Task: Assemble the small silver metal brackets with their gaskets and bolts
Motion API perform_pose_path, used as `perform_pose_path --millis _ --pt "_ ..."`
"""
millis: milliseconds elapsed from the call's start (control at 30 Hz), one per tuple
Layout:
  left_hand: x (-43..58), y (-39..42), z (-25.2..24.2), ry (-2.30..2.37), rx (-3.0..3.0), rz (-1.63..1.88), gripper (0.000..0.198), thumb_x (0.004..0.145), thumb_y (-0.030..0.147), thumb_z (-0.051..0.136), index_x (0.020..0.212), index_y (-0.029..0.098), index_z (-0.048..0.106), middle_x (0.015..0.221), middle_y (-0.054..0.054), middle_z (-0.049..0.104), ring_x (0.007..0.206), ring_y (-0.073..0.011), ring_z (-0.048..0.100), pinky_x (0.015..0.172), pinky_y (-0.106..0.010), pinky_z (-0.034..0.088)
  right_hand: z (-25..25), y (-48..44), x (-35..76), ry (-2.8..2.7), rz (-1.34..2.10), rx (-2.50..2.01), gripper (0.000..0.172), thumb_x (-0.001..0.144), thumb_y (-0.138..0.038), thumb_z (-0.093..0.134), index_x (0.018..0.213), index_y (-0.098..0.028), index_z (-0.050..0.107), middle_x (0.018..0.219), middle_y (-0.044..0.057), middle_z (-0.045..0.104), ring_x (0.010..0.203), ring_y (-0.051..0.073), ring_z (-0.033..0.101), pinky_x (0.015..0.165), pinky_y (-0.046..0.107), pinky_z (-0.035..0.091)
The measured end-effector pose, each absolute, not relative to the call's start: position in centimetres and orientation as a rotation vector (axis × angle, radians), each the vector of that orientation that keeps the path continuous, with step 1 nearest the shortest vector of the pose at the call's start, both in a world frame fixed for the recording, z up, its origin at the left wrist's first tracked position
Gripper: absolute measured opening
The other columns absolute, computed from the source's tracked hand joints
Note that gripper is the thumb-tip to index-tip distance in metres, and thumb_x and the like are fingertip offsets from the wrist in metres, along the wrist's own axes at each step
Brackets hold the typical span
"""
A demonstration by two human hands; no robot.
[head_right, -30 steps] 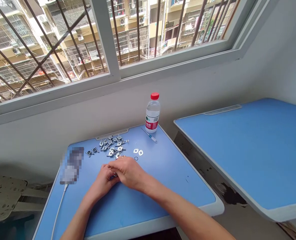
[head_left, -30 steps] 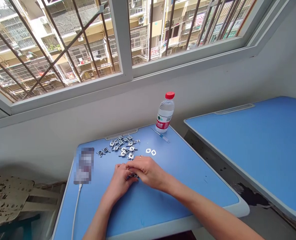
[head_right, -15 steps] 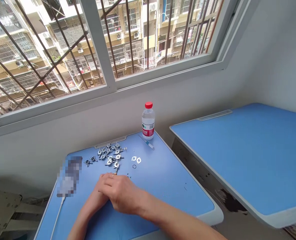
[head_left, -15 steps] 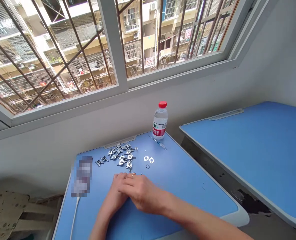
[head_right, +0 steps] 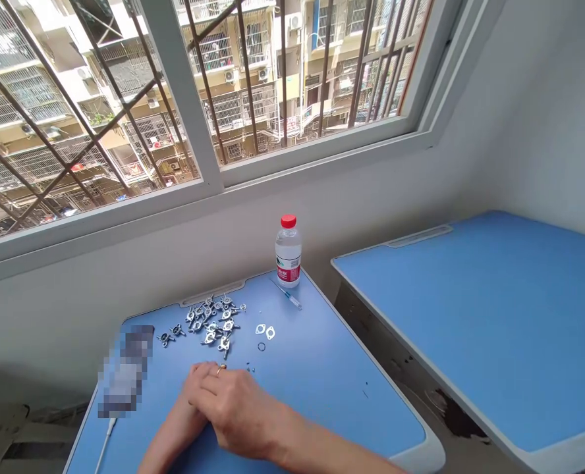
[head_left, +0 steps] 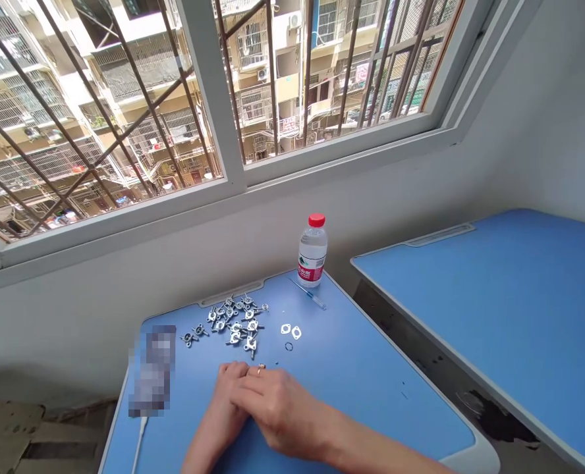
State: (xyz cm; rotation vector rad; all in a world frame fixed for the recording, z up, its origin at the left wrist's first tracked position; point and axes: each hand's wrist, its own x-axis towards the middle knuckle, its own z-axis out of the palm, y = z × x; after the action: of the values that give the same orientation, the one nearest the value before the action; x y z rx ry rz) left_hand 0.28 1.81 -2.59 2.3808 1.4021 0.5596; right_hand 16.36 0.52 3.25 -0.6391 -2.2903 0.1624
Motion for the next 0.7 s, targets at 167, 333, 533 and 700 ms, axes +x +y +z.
perform_pose_path --millis 167,333,533,700 --pt "0.3 1.4 -1.7 1.315 2.262 0.536 0.023 0.094 0.023 0.039 0.076 0.021 0.054 0.082 -0.004 0.061 0.079 -0.0213 0.053 0.077 -0.037 0.044 3.5 0.7 16.5 -2.183 0.256 -0.665 0.025 0.079 -0.001 0.039 0.081 -0.018 0.058 0.070 0.003 0.067 0.063 0.015 0.056 0.059 0.025 0.046" --pt "0.2 1.2 -1.1 1.289 2.279 0.557 0.026 0.096 0.024 0.039 0.075 0.020 0.053 0.079 -0.003 0.059 0.075 -0.0194 0.051 0.075 -0.035 0.044 3.9 0.8 16.8 -2.167 0.332 -0.686 0.024 0.083 -0.003 0.040 0.077 -0.019 0.057 0.069 0.002 0.064 0.059 0.014 0.051 0.058 0.025 0.043" --pt "0.3 1.5 -1.4 1.232 2.395 0.552 0.030 0.098 0.028 0.041 0.073 0.021 0.055 0.073 -0.001 0.054 0.069 -0.0176 0.047 0.069 -0.031 0.040 3.9 0.9 16.6 -2.137 0.341 -0.709 0.027 0.083 -0.003 0.037 0.074 -0.019 0.057 0.063 0.001 0.059 0.055 0.014 0.046 0.052 0.026 0.036" --pt "-0.1 1.8 -2.3 1.175 2.461 0.523 0.029 0.099 0.025 0.042 0.075 0.021 0.059 0.074 -0.001 0.054 0.069 -0.0175 0.046 0.068 -0.032 0.036 4.1 0.9 16.7 -2.101 0.329 -0.730 0.028 0.082 -0.002 0.036 0.073 -0.019 0.056 0.060 0.001 0.057 0.053 0.015 0.043 0.050 0.027 0.036"
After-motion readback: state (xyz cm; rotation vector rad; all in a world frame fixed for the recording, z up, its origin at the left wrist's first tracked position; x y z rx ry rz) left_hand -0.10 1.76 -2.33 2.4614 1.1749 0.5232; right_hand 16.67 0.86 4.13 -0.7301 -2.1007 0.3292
